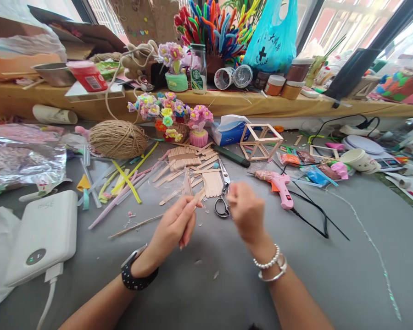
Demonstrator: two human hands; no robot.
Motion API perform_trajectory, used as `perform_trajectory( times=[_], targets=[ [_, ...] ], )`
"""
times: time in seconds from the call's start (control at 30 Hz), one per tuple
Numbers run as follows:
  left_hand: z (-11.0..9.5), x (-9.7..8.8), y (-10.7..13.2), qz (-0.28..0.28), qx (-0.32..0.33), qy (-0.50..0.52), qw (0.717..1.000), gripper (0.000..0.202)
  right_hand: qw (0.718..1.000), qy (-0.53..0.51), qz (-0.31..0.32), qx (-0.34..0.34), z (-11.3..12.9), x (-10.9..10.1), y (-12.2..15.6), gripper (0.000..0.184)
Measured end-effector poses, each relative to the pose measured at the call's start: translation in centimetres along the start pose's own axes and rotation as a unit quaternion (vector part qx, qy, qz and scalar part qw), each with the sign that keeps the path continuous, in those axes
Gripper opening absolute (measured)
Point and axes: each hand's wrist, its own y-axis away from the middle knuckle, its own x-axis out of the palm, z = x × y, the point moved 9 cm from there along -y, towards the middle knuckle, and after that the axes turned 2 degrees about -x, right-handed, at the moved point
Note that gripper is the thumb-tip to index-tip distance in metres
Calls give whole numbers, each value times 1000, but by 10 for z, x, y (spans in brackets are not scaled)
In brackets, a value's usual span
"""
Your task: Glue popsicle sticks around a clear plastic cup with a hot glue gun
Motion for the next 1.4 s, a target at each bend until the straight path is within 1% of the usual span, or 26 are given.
perform_trajectory(
  times=[0.03, 0.07, 0.1, 0.17, 0.23, 0.3, 0.37, 0.47, 0.53, 0.6, 0.63, 0.73, 0.77, 0.93, 1.03, 1.1, 1.2, 1.23, 1.33, 1.4],
  targets=[
    [0, -2, 0, -6, 0, 1, 1000, 25, 999, 8, -25, 47, -13, -8, -2, 32],
    [0, -1, 0, -5, -3, 3, 1000, 26, 996, -2, -36, 80, -22, -12, -3, 30],
    [2, 1, 0, 5, -8, 7, 1000, 27, 995, -24, -32, 92, -25, -13, -4, 28],
    [4, 5, 0, 22, -16, 8, 1000, 28, 994, -74, 3, 77, -21, -8, -6, 24],
    [5, 6, 0, 28, -14, 11, 999, 29, 990, -114, 43, 65, -14, 0, -5, 20],
    [2, 5, 1, 26, -4, 18, 1000, 28, 984, -143, 77, 73, -10, 9, -2, 17],
    [-4, 1, 2, 12, 17, 16, 1000, 27, 975, -174, 109, 84, -8, 18, 0, 13],
    [-17, -10, 4, -28, 65, 2, 998, 24, 961, -211, 156, 88, -5, 30, 4, 9],
    [-23, -16, 6, -50, 88, 10, 995, 24, 956, -213, 180, 89, -3, 36, 7, 15],
    [-25, -21, 6, -64, 98, 26, 993, 23, 954, -209, 197, 90, -1, 39, 9, 22],
    [-26, -23, 6, -70, 101, 31, 992, 23, 952, -213, 203, 86, 1, 40, 9, 23],
    [-26, -26, 6, -82, 103, 35, 991, 24, 944, -246, 209, 65, 8, 41, 10, 13],
    [-25, -26, 6, -83, 103, 36, 991, 24, 942, -257, 208, 59, 9, 41, 10, 13],
    [-25, -25, 6, -78, 106, 43, 990, 23, 944, -265, 188, 57, 7, 39, 7, 20],
    [-25, -22, 5, -64, 99, 31, 993, 23, 946, -270, 167, 72, 3, 34, 5, 23],
    [-21, -16, 3, -30, 75, 6, 997, 24, 932, -306, 169, 99, 2, 34, 5, 24],
    [-13, -5, 0, 25, 37, -50, 998, 25, 890, -382, 206, 139, 6, 40, 10, 19],
    [-10, -3, 0, 35, 29, -64, 997, 26, 881, -394, 215, 148, 8, 42, 11, 18],
    [-8, -2, -3, 45, 26, -102, 993, 28, 867, -405, 228, 179, 7, 46, 14, 19],
    [-9, -3, -4, 43, 35, -134, 989, 28, 846, -431, 245, 197, 8, 50, 17, 19]
  ],
)
